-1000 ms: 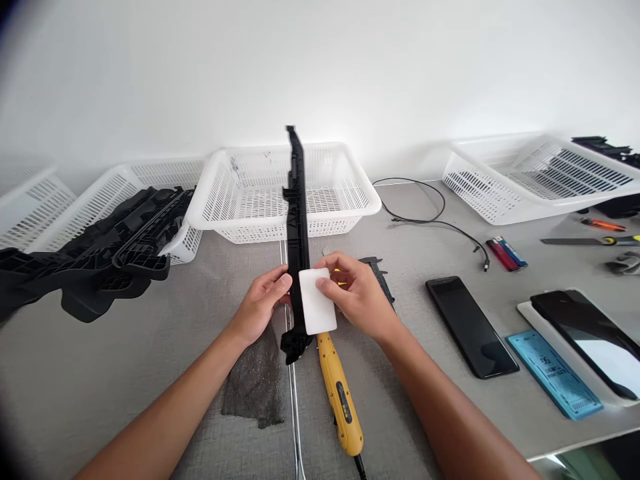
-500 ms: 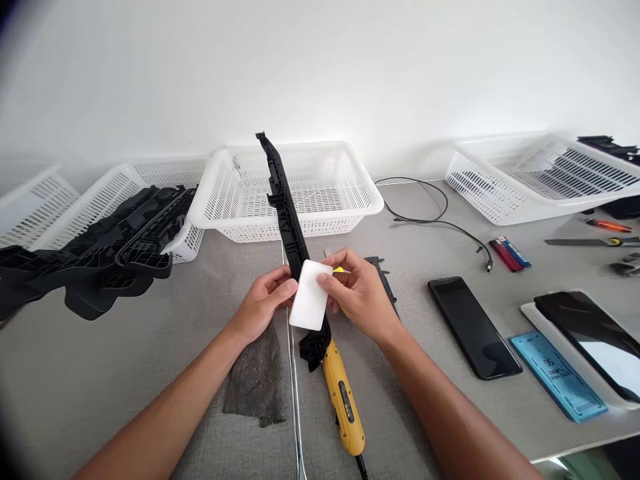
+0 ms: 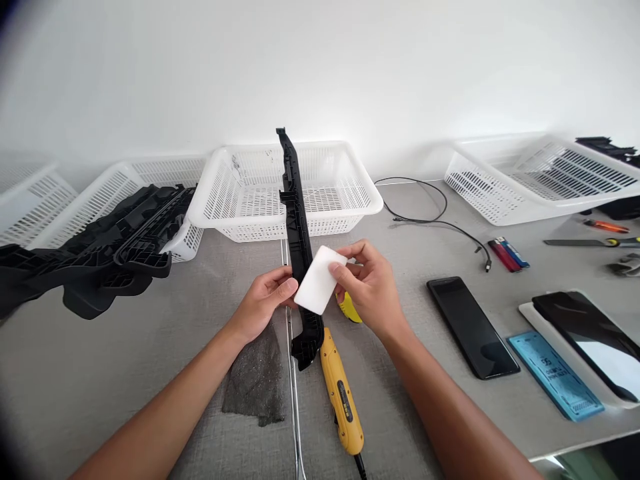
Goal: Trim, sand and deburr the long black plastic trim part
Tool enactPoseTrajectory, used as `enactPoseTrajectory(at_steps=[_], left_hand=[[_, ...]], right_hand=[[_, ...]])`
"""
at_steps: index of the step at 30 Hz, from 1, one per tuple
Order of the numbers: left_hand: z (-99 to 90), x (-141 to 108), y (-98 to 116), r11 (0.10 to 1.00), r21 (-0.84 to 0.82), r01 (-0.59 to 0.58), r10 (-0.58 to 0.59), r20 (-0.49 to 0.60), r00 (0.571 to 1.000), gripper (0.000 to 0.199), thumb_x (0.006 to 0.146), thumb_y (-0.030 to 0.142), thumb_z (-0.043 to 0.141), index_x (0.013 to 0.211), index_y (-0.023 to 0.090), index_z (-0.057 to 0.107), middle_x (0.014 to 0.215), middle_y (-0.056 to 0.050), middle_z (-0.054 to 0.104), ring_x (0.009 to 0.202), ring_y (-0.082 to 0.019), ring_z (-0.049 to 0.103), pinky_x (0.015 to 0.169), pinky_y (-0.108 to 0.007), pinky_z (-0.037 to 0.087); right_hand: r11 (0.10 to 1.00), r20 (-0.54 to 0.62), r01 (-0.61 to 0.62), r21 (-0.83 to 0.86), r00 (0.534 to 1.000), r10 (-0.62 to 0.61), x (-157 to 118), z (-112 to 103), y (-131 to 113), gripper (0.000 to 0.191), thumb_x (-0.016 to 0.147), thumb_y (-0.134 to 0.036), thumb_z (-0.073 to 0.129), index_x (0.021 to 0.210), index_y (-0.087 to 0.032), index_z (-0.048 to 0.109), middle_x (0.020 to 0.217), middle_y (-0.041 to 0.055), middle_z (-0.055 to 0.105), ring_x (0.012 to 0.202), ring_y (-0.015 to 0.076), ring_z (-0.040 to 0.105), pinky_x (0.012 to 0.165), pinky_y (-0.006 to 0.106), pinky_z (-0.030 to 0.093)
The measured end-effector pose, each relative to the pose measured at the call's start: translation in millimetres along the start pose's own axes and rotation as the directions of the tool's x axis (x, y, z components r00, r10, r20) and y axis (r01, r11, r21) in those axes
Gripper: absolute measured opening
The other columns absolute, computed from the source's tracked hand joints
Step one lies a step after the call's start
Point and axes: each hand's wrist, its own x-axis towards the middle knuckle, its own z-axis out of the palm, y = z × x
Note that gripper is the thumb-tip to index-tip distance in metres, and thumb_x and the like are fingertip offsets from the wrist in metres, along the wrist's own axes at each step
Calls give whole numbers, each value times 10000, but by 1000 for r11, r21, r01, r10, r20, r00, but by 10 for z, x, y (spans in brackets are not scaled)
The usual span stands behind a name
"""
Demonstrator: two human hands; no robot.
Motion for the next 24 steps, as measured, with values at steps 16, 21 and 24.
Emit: enactPoseTrajectory(at_steps=[16,21,24], left_hand=[[-12,4,-19,998,-51,-44,47,50,998,381,960,540,755,1067,174,773,892,-41,721,817,-187,696,723,-287,594],[-1,17,-53,988,-141,-66,57,-67,996,383,914,547,807,946,169,754,834,-12,665,789,-155,647,685,-248,581],[3,21,-37,980,-178,-85,65,-114,991,415,920,573,791,1012,168,776,874,-29,687,804,-160,650,689,-249,589]], right_hand=[[998,201,-58,-30,978,63,33,-128,-21,199,940,-364,753,1036,-205,681,755,-20,638,588,110,519,498,227,410],[992,445,-115,-44,887,123,-6,-123,-16,224,940,-367,782,937,-203,629,732,-33,594,609,106,505,538,233,385],[992,442,-113,-57,888,126,-18,-118,-17,247,933,-391,798,939,-199,642,728,-31,587,604,106,497,535,238,377]])
